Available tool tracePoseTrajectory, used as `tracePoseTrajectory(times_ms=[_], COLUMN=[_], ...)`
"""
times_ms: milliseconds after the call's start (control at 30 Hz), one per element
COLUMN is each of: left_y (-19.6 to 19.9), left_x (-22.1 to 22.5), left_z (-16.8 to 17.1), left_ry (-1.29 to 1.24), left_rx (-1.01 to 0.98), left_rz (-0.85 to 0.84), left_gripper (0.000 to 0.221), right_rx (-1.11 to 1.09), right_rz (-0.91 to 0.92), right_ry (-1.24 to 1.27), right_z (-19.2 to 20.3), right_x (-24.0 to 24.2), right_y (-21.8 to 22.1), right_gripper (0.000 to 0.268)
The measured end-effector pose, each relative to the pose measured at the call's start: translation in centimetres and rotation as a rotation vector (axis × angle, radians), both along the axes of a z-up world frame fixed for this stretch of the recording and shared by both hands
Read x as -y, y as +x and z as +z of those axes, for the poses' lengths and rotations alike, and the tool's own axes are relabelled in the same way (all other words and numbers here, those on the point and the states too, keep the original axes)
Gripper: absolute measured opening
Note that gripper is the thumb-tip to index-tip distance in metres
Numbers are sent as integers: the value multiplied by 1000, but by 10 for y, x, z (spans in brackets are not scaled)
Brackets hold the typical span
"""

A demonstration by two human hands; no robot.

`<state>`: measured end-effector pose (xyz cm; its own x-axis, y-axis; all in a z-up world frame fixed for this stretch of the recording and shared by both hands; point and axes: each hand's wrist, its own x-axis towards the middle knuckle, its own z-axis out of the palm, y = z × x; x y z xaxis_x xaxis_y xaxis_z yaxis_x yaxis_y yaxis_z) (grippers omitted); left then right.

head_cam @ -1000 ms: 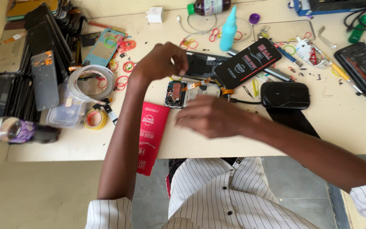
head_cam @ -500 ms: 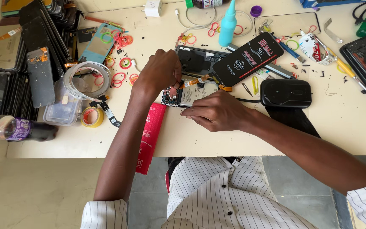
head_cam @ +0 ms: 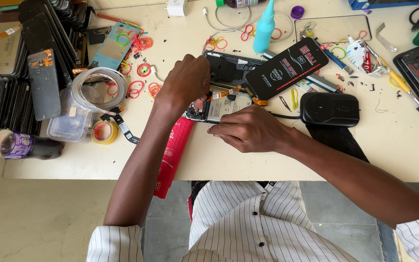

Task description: The person removes the battery from a mobile phone chassis and then separates the screen from the internal frame.

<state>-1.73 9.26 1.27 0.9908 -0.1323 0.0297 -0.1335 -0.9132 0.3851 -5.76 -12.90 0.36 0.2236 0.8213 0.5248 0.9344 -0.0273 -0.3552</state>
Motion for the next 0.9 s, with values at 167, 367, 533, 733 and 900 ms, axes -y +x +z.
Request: tracePoseTrajectory(times_ms=[167,367,533,733,900], left_y=[4,5,9,13,5], left_x=[-3,-3,0,-6,-11], left_z=[-2,7,-5,-30,-20], left_ry=[-7,19,65,59,-56], left_rx=[12,-108,-47,38,81], left_rz=[-46,-15,-50,-37,-77], left_gripper=[25,22,17,8,8], right_rx=[0,-11,-33,-31,-30], right_rz=[-8,-21,-25,-24,-33], right_ry=[-20,-29,-42,-22,-48], right_z=[1,1,1,2,3], right_x=[0,0,1,0,0], right_y=[0,-1,-1,-2,-3], right_gripper=[14,14,14,13,13])
